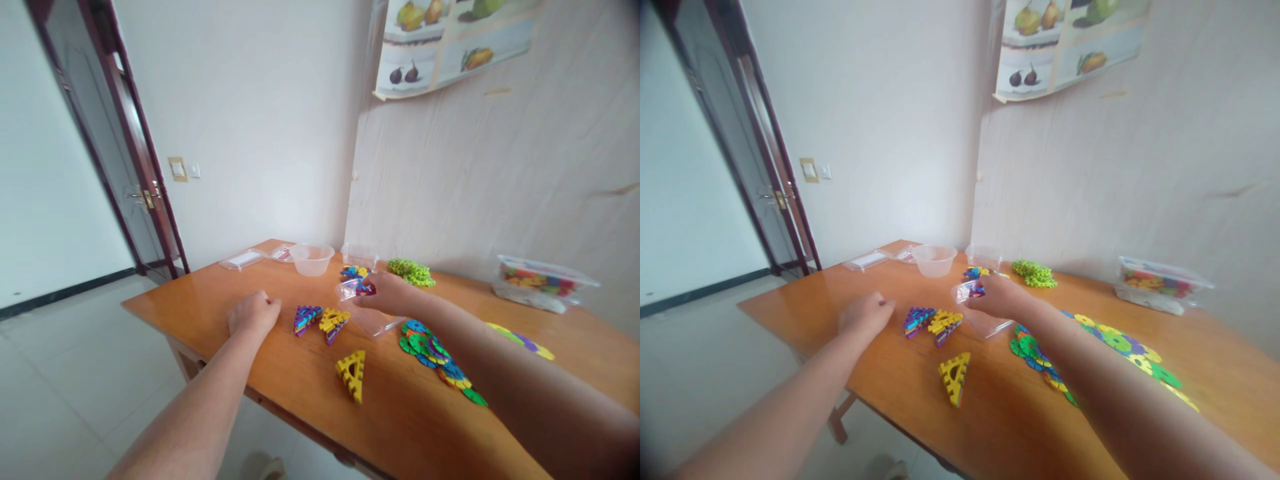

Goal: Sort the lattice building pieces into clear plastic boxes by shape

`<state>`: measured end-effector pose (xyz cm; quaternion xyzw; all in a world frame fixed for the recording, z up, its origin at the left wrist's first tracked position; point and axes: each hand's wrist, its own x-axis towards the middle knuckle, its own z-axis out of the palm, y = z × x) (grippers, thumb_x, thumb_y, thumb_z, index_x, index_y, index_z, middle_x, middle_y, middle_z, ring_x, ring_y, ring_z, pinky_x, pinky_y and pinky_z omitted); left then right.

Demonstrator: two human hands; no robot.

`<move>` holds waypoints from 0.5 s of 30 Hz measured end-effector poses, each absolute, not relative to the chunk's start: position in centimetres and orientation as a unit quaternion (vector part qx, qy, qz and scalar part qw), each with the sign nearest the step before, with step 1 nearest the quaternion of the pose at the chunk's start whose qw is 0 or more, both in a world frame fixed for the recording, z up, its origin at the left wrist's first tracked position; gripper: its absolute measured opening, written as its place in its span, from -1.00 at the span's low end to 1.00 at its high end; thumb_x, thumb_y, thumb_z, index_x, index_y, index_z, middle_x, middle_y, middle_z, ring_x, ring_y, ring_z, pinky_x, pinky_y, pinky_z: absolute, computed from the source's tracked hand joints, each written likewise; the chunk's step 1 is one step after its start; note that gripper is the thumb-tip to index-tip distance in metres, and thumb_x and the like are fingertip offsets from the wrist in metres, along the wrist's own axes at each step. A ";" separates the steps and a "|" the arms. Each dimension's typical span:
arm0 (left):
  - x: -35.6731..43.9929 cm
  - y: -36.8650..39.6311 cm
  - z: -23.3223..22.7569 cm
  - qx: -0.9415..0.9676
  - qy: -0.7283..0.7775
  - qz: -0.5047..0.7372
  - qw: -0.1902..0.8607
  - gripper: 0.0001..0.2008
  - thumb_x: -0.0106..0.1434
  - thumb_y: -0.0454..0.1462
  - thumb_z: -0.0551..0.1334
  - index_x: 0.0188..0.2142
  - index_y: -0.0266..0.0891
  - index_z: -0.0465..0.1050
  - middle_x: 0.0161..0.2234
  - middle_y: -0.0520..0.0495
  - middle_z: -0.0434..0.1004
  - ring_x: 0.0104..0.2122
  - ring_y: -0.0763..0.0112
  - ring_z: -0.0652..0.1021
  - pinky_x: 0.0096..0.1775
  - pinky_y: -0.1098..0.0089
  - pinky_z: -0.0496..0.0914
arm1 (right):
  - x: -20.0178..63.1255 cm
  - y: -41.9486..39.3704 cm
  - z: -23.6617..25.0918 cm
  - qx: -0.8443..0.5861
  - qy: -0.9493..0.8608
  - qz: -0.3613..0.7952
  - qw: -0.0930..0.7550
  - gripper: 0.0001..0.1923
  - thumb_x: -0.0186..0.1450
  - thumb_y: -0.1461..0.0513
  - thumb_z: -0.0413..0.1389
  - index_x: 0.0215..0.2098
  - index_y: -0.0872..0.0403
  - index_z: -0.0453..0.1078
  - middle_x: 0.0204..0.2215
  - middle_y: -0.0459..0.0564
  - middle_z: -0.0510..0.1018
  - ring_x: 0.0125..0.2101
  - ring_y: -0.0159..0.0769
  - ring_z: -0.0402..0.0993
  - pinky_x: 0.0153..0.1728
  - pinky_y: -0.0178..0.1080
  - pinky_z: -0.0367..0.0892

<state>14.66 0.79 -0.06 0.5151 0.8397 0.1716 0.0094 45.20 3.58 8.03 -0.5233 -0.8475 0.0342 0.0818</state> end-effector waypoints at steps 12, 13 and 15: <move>14.8 0.7 0.0 0.510 0.842 0.173 0.016 -0.66 0.20 0.03 0.06 -0.28 -0.06 0.48 -0.19 -0.17 0.62 -0.13 -0.01 0.57 -0.17 0.09 0.38 | 43.6 6.3 6.5 -0.558 -0.821 0.121 0.029 -0.56 0.28 -0.07 0.05 -0.29 0.13 0.50 -0.44 0.00 0.57 -0.44 -0.32 0.43 -0.49 -0.33 0.16; 14.8 0.7 0.0 0.510 0.842 0.173 0.016 -0.66 0.20 0.03 0.06 -0.28 -0.06 0.48 -0.19 -0.17 0.62 -0.13 -0.01 0.57 -0.17 0.09 0.38 | 43.7 6.4 6.5 -0.561 -0.818 0.126 0.027 -0.53 0.29 -0.08 0.02 -0.27 0.14 0.50 -0.45 0.00 0.57 -0.46 -0.33 0.43 -0.50 -0.34 0.17; 14.8 0.7 0.0 0.512 0.841 0.174 0.015 -0.66 0.20 0.03 0.06 -0.27 -0.06 0.49 -0.18 -0.17 0.62 -0.13 -0.01 0.57 -0.17 0.09 0.38 | 43.9 6.6 6.3 -0.567 -0.813 0.129 0.019 -0.49 0.31 -0.10 -0.02 -0.25 0.14 0.51 -0.46 0.02 0.58 -0.49 -0.33 0.44 -0.52 -0.33 0.18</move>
